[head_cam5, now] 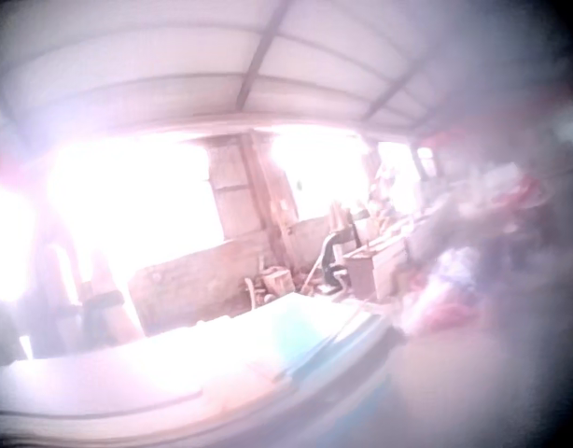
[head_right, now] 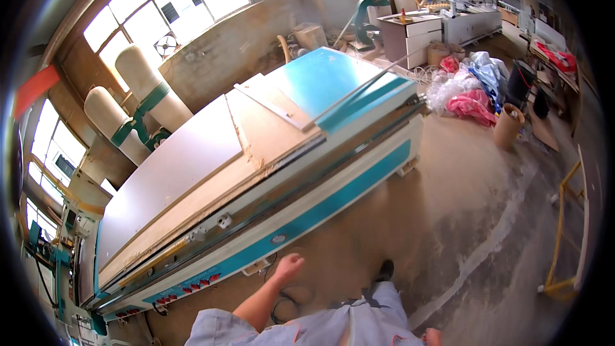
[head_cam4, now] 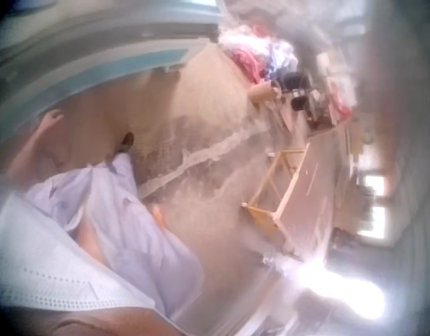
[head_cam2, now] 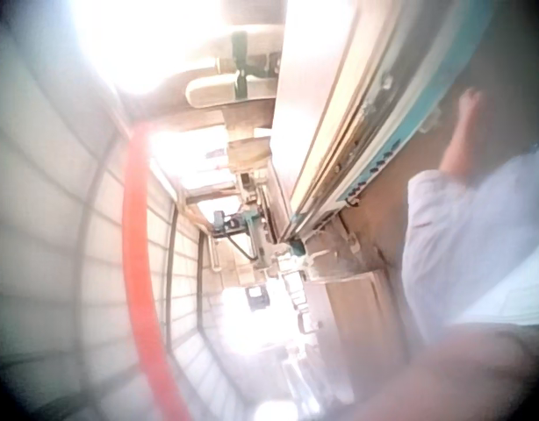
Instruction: The person picks up and stacks several long wooden planks and panels in a workshop. They then use a handheld air blower to clean dust off a large panel resting on a machine.
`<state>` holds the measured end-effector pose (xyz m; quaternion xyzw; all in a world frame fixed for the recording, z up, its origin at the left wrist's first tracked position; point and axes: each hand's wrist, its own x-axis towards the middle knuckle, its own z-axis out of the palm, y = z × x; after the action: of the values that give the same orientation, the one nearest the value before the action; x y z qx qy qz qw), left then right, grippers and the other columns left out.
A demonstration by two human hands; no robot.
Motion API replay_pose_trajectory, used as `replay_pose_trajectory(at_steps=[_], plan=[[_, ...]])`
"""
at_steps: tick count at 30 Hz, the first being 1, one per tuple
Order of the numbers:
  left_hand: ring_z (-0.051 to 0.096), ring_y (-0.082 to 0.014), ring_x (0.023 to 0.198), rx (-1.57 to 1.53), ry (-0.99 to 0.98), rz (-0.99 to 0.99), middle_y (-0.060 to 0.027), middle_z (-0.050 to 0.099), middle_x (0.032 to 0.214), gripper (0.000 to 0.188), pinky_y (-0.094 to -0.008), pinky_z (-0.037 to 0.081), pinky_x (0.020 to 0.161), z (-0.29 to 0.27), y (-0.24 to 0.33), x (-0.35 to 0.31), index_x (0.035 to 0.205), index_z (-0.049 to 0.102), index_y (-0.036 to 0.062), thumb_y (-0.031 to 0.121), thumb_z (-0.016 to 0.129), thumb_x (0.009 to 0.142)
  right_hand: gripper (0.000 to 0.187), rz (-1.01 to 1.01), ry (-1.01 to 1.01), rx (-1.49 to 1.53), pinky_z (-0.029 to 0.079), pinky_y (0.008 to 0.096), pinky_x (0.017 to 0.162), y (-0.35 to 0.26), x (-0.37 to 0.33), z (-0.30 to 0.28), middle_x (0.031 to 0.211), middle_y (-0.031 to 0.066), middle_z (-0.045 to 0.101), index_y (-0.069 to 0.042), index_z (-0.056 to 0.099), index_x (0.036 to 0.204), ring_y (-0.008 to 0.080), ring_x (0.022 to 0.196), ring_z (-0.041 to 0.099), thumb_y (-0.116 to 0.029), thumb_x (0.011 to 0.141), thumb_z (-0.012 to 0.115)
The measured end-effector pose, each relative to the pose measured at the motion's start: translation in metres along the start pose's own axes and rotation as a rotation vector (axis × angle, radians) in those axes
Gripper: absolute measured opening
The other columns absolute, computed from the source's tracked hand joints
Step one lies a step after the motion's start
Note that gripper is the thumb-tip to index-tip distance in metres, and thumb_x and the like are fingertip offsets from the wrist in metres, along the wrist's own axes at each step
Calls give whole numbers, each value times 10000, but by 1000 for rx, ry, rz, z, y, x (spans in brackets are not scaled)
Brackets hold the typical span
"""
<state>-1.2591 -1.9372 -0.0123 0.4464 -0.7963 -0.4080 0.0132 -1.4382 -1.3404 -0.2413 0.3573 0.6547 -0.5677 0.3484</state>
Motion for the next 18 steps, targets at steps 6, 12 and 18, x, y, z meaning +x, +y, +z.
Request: replay_pose_trajectory(at_steps=[6, 12, 18], plan=[[592, -295, 1031, 38, -238, -148, -200, 614, 1104, 473, -362, 462, 884, 9, 37, 34, 1163, 557, -26, 288, 589, 810, 232, -212, -265, -354, 311, 322, 336, -277, 60, 255, 526, 36, 445, -121, 421, 630, 163, 384, 414, -203, 839, 479], [625, -296, 863, -85, -163, -474, -152, 654, 958, 306, -374, 492, 759, -3, 18, 85, 978, 621, -19, 231, 564, 811, 101, -589, -592, -238, 420, 224, 448, -530, 18, 531, 713, 17, 587, -88, 552, 902, 94, 536, 539, -177, 856, 564], [596, -221, 753, -225, -87, -455, -122, 625, 787, 278, -347, 481, 682, -13, 18, 204, 827, 616, 9, 283, 592, 791, 220, -538, -819, -201, 466, 226, 513, -619, -15, 710, 770, 39, 604, -41, 560, 1042, 106, 614, 565, -128, 845, 604]])
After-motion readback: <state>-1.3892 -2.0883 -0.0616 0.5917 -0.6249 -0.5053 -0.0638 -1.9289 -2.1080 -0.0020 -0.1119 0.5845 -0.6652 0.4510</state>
